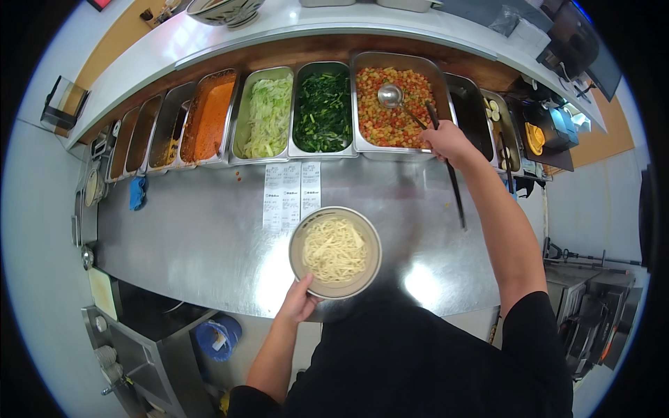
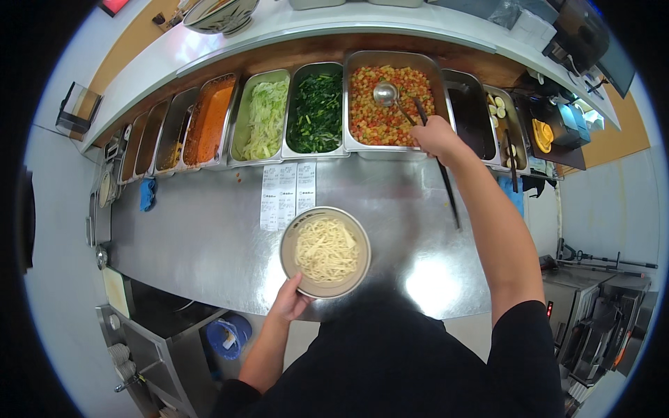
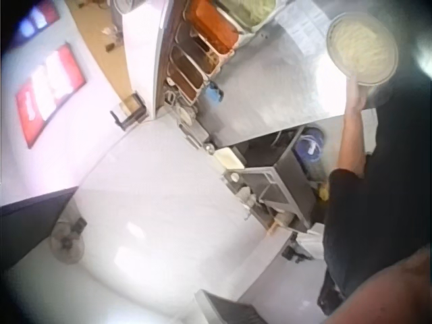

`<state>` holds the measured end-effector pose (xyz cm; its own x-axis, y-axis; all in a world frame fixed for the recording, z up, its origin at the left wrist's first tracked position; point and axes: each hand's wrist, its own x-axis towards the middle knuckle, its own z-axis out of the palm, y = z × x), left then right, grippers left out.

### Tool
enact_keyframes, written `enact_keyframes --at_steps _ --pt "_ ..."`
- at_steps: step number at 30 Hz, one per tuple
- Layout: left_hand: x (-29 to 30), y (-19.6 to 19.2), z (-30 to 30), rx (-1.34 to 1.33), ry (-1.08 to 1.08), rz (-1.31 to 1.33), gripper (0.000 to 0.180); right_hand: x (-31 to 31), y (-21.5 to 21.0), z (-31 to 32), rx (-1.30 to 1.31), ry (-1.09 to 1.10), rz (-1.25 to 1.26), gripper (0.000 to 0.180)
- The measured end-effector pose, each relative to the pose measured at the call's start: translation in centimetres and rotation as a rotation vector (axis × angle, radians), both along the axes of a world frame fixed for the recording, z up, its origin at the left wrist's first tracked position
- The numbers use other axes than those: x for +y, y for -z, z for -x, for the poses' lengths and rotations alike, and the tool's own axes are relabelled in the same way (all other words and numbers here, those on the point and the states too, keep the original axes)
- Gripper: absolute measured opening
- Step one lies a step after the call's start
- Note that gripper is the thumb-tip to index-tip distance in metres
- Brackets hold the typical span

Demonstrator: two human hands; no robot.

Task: The person assembles multiple noodle bowls at a food counter. Using chopsticks and a ladle, they add noodles, vegetables, sauces, and toppings from stainless steel containers into paper bowls, then place each completed bowl on the counter.

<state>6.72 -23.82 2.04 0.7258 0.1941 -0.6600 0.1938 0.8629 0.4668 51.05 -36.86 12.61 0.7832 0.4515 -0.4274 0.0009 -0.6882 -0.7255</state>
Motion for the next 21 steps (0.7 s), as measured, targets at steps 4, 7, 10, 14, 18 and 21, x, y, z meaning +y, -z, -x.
enact_keyframes --at_steps 4,7,10,14,18,21 --pt "-2.3 0.0 -4.0 -0.148 0.06 0.016 0.048 1.0 -2.3 1.1 -0.659 -0.206 0.385 0.018" --pt "-2.7 0.5 -7.1 -0.186 0.112 -0.016 0.049 0.3 -2.6 0.4 -0.792 -0.332 0.649 0.018" --pt "-2.7 0.4 -9.7 -0.177 0.114 -0.029 0.048 -0.4 -2.7 1.3 -0.782 -0.459 0.69 0.018" --pt "-2.4 1.3 -11.6 -0.182 0.112 -0.023 0.047 -1.1 -3.7 3.2 -0.572 -0.508 0.63 0.02" --pt "-2.1 1.4 -13.3 -0.142 0.151 -0.038 0.045 -2.6 -2.4 2.7 -0.285 -0.373 0.339 0.03" --pt "-1.9 1.1 -14.4 -0.187 0.177 -0.021 0.045 -3.9 -0.5 2.9 0.16 -0.119 0.063 0.035"
